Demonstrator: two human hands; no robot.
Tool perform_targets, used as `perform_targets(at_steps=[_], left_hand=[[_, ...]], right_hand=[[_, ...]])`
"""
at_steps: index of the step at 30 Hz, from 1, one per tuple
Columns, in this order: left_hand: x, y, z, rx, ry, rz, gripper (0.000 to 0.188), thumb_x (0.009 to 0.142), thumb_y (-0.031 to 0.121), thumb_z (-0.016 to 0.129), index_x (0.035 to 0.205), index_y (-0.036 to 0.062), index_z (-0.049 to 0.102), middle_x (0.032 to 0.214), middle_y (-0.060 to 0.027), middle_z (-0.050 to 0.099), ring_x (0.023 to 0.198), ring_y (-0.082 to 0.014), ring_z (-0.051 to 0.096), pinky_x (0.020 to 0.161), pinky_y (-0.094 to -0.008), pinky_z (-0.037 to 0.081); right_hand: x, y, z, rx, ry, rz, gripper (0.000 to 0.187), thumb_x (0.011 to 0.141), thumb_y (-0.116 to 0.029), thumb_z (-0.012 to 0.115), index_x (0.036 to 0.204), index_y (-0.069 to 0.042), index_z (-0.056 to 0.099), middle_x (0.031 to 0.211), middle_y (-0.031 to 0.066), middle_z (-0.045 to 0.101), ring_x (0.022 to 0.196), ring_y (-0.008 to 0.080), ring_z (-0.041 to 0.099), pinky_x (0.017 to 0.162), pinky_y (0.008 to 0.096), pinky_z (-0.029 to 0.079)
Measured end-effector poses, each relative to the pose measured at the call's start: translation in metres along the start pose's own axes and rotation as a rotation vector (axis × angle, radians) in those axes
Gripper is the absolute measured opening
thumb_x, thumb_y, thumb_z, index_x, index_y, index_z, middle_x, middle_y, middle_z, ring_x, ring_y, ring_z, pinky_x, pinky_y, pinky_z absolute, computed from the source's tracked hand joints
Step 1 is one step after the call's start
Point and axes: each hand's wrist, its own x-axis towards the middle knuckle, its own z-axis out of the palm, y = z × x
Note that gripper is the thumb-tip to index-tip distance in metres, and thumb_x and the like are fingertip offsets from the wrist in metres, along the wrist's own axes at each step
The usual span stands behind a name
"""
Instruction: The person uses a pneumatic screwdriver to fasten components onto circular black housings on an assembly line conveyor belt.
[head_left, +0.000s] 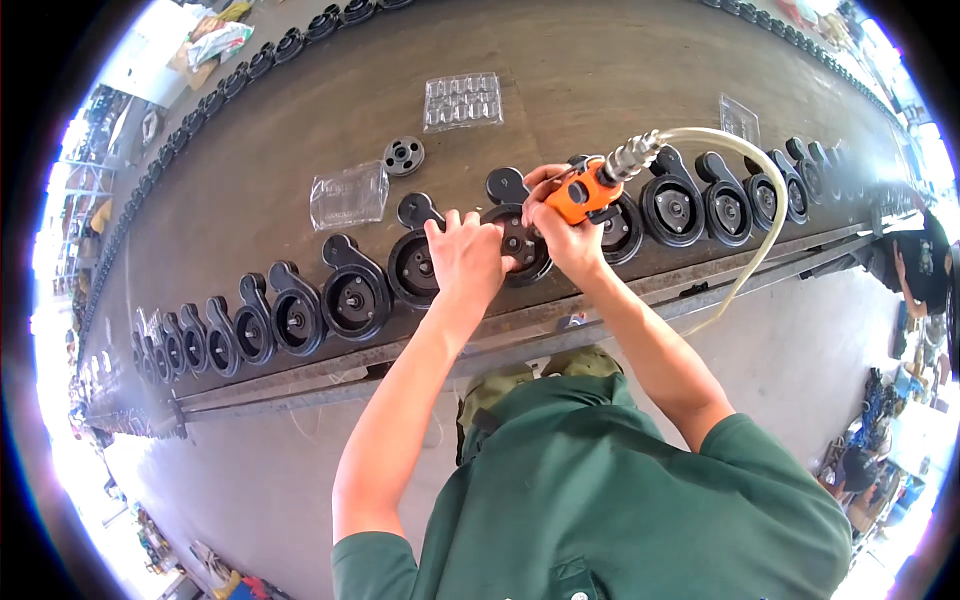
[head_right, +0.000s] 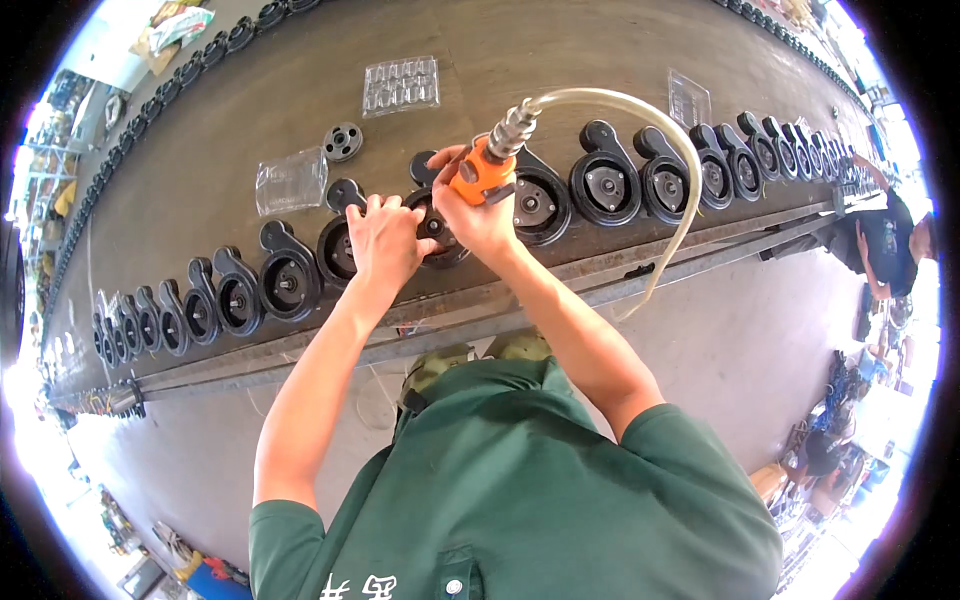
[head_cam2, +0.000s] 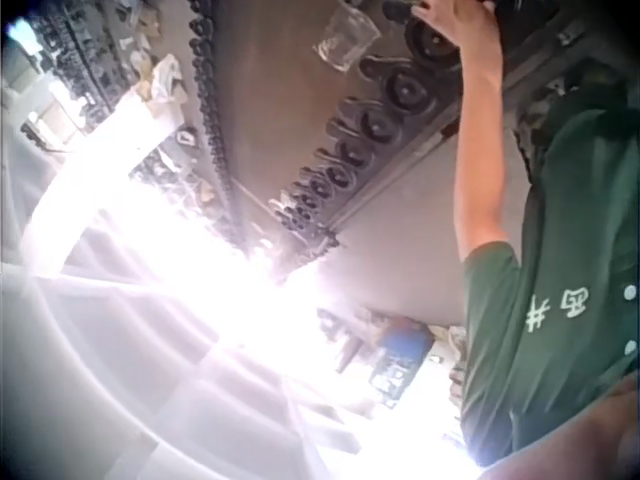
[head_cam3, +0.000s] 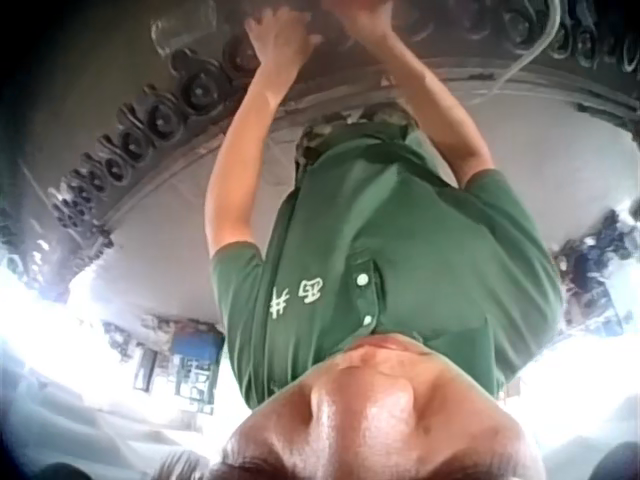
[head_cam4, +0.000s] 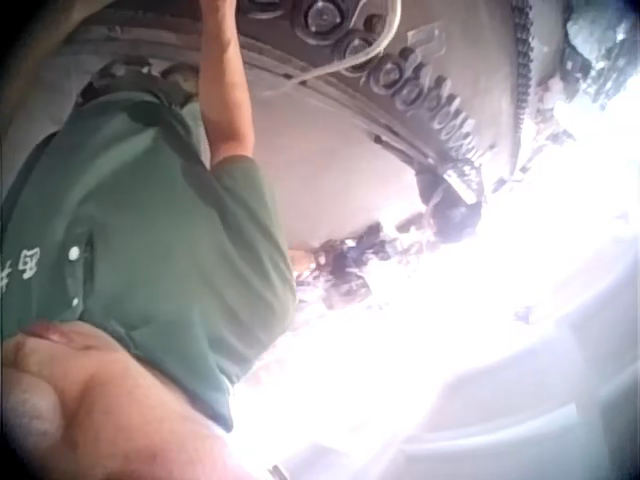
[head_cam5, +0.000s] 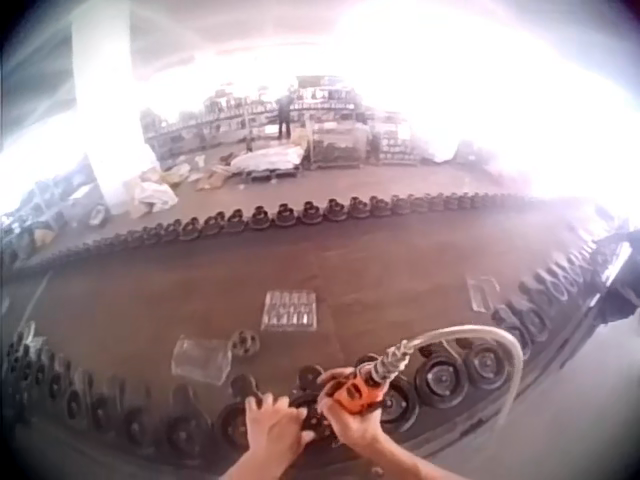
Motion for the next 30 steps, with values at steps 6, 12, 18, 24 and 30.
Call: perform_targets(at_steps=[6, 12, 18, 24, 30], left_hand=[[0.002, 0.007, 0.001, 0.051, -0.042, -0.047, 0.041, 0.076, 0.041, 0.087, 0.108, 0.0176, 0.079, 0.113, -0.0078, 0.069, 0.116, -0.0258, 0.061, 0.098, -0.0474, 0.044], [0.001, 0.006, 0.006, 0.027, -0.013, -0.055, 0.041, 0.073, 0.041, 0.088, 0.107, 0.0176, 0.08, 0.111, -0.0084, 0.07, 0.116, -0.026, 0.062, 0.098, -0.0476, 0.045], [0.001, 0.004, 0.01, -0.007, 0.02, -0.076, 0.034, 0.071, 0.041, 0.088, 0.095, 0.0173, 0.08, 0.109, -0.0049, 0.071, 0.116, -0.0232, 0.06, 0.1, -0.0453, 0.041], [0.001, 0.003, 0.007, -0.014, 0.007, -0.077, 0.036, 0.073, 0.043, 0.087, 0.098, 0.0186, 0.08, 0.106, -0.0046, 0.071, 0.115, -0.0234, 0.06, 0.099, -0.046, 0.041], [0.005, 0.0, 0.005, -0.003, -0.032, -0.055, 0.037, 0.074, 0.045, 0.086, 0.101, 0.0191, 0.08, 0.104, -0.0039, 0.071, 0.113, -0.0238, 0.062, 0.098, -0.0478, 0.042]], right_hand=[[0.022, -0.007, 0.01, -0.002, 0.011, -0.038, 0.028, 0.085, 0.006, 0.054, 0.113, 0.005, 0.055, 0.079, 0.0053, 0.063, 0.07, 0.0136, 0.062, 0.068, 0.0282, 0.052], [0.027, 0.001, 0.009, -0.023, 0.028, -0.052, 0.023, 0.084, 0.006, 0.058, 0.107, 0.004, 0.058, 0.076, 0.0033, 0.063, 0.066, 0.0108, 0.062, 0.064, 0.0255, 0.051], [0.027, 0.004, 0.009, 0.001, -0.035, -0.019, 0.025, 0.084, 0.006, 0.054, 0.109, 0.004, 0.056, 0.077, 0.0055, 0.062, 0.068, 0.0143, 0.061, 0.066, 0.0282, 0.05], [0.028, 0.009, 0.011, 0.051, -0.025, -0.03, 0.024, 0.08, 0.009, 0.063, 0.103, 0.002, 0.06, 0.08, 0.0036, 0.064, 0.066, 0.0087, 0.062, 0.061, 0.0258, 0.052], [0.029, 0.019, 0.013, 0.026, -0.057, -0.085, 0.02, 0.079, 0.005, 0.065, 0.098, 0.0, 0.06, 0.086, 0.0039, 0.067, 0.072, 0.007, 0.06, 0.067, 0.025, 0.051]])
